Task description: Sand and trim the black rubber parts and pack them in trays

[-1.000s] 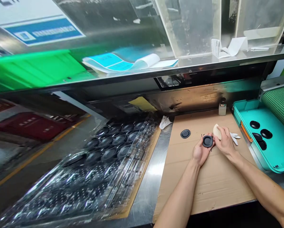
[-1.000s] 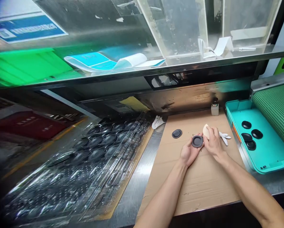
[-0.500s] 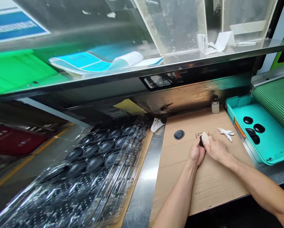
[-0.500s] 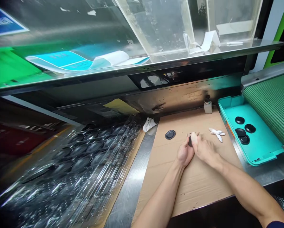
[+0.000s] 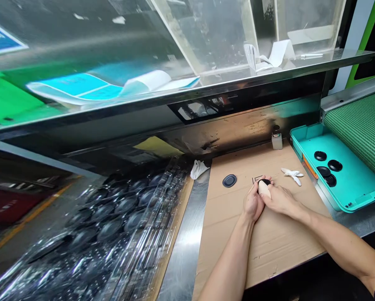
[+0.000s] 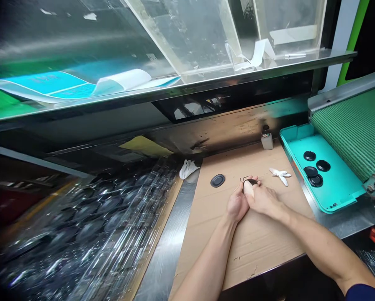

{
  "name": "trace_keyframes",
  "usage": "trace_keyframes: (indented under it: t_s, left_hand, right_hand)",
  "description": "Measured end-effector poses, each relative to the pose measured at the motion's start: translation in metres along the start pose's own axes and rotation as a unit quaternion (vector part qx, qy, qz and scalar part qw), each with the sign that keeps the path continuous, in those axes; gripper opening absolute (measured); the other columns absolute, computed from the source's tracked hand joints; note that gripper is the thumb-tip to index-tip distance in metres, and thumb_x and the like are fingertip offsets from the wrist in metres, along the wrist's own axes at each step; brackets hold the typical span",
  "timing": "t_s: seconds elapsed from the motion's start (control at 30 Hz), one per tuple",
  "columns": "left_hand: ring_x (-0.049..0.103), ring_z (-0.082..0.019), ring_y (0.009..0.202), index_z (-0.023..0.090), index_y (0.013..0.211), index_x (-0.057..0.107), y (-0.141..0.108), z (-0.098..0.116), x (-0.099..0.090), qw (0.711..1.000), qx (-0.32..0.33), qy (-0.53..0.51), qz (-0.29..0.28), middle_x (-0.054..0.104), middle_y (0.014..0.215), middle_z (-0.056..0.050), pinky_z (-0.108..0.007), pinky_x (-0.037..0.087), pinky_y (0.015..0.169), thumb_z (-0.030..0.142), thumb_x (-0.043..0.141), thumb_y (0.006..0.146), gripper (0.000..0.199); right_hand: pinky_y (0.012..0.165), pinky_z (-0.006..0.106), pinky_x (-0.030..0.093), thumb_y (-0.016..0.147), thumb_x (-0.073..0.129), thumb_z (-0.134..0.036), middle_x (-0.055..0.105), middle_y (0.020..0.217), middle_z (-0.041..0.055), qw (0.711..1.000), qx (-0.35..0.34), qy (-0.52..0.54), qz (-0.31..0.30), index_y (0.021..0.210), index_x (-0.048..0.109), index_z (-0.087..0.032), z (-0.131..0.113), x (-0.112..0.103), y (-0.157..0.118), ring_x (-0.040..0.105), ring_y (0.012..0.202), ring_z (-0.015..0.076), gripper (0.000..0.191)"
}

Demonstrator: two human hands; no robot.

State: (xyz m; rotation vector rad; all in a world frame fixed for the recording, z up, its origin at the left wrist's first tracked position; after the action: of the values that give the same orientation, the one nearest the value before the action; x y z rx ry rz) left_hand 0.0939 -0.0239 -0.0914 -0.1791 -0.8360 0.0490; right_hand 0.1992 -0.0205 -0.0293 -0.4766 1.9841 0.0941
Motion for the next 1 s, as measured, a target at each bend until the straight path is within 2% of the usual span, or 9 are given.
trace_keyframes:
  t_s: [0.1,0.2,0.33,0.5,0.6,0.67,0.73,0.87,1.0]
  left_hand:
    - [0.059,-0.028,0.132,0.015,0.117,0.070,0.000,0.002,0.000,1.000,0.013,0.008,0.004,0.069,0.131,-0.014,-0.046,0.044,0.115,0.037,0.063,0.096,0.031]
    - [0.059,-0.029,0.132,0.015,0.116,0.071,0.000,0.003,0.001,1.000,0.022,0.016,-0.003,0.070,0.130,-0.014,-0.046,0.044,0.115,0.039,0.066,0.094,0.033]
    - [0.061,-0.028,0.129,0.015,0.113,0.072,0.003,0.005,-0.004,0.999,0.027,0.038,0.004,0.071,0.128,-0.014,-0.044,0.048,0.110,0.037,0.068,0.093,0.030]
    - [0.071,-0.023,0.105,0.017,0.110,0.070,0.006,0.037,-0.020,0.995,0.068,0.020,0.063,0.074,0.113,-0.011,-0.036,0.056,0.093,0.035,0.068,0.094,0.024]
    - [0.072,-0.019,0.086,0.019,0.104,0.068,0.001,0.057,-0.027,0.991,0.083,-0.023,0.103,0.073,0.099,-0.010,-0.028,0.058,0.071,0.048,0.057,0.099,0.031]
    - [0.068,-0.016,0.071,0.016,0.095,0.067,-0.004,0.059,-0.026,0.991,0.047,-0.049,0.113,0.071,0.089,-0.011,-0.022,0.052,0.055,0.058,0.043,0.102,0.049]
    - [0.061,-0.013,0.058,0.013,0.089,0.066,-0.009,0.053,-0.021,0.991,-0.019,-0.061,0.116,0.067,0.080,-0.012,-0.018,0.042,0.042,0.065,0.031,0.102,0.064]
    - [0.053,-0.010,0.048,0.008,0.092,0.067,-0.017,0.040,-0.006,0.986,-0.121,-0.067,0.094,0.065,0.074,-0.012,-0.016,0.034,0.034,0.070,0.024,0.100,0.075]
    - [0.054,-0.010,0.045,0.005,0.100,0.067,-0.024,0.032,0.003,0.979,-0.174,-0.063,0.081,0.066,0.072,-0.014,-0.015,0.037,0.033,0.066,0.019,0.102,0.077]
  right_hand:
    - [0.082,0.038,0.051,0.101,0.040,-0.044,0.075,0.108,0.0193,1.000,0.026,-0.011,0.011,0.121,0.063,-0.014,0.006,-0.003,0.000,0.073,0.101,0.0319,0.043]
    - [0.082,0.038,0.051,0.101,0.041,-0.044,0.076,0.106,0.0181,1.000,0.001,-0.018,0.014,0.121,0.064,-0.014,0.006,-0.003,0.003,0.073,0.099,0.0316,0.043]
    - [0.081,0.037,0.050,0.101,0.040,-0.042,0.076,0.104,0.0178,0.998,0.016,-0.035,0.040,0.121,0.064,-0.013,0.013,-0.004,0.003,0.073,0.096,0.0310,0.043]
    - [0.083,0.038,0.048,0.101,0.044,-0.055,0.076,0.100,0.0142,0.999,-0.016,-0.041,0.030,0.112,0.070,-0.017,0.016,-0.003,0.000,0.071,0.096,0.0300,0.047]
    - [0.094,0.040,0.044,0.102,0.042,-0.061,0.073,0.107,0.0140,0.992,-0.038,-0.052,0.113,0.105,0.073,-0.020,0.020,-0.019,-0.001,0.063,0.108,0.0300,0.052]
    - [0.099,0.044,0.040,0.103,0.044,-0.053,0.068,0.122,0.0160,0.976,-0.043,-0.075,0.198,0.112,0.073,-0.021,0.028,-0.033,0.000,0.055,0.119,0.0324,0.044]
    - [0.101,0.050,0.038,0.102,0.049,-0.042,0.063,0.132,0.0188,0.961,-0.024,-0.114,0.249,0.121,0.070,-0.021,0.043,-0.040,0.004,0.049,0.123,0.0365,0.036]
    - [0.097,0.049,0.040,0.101,0.045,-0.031,0.069,0.114,0.0191,0.965,-0.014,-0.118,0.234,0.116,0.071,-0.017,0.066,-0.036,0.022,0.057,0.110,0.0340,0.032]
    - [0.092,0.040,0.047,0.100,0.046,-0.032,0.071,0.114,0.0157,0.949,-0.118,0.026,0.291,0.119,0.066,-0.017,0.048,-0.042,0.018,0.064,0.103,0.0288,0.032]
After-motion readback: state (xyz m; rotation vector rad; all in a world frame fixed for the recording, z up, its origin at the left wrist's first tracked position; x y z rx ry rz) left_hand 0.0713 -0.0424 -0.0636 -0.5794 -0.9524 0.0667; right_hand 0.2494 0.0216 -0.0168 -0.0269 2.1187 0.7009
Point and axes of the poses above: each hand's wrist, its own y-axis towards the middle knuckle, its own x-axis out of the palm, z = x × y, the point moved 7 cm from there along y, towards the middle knuckle
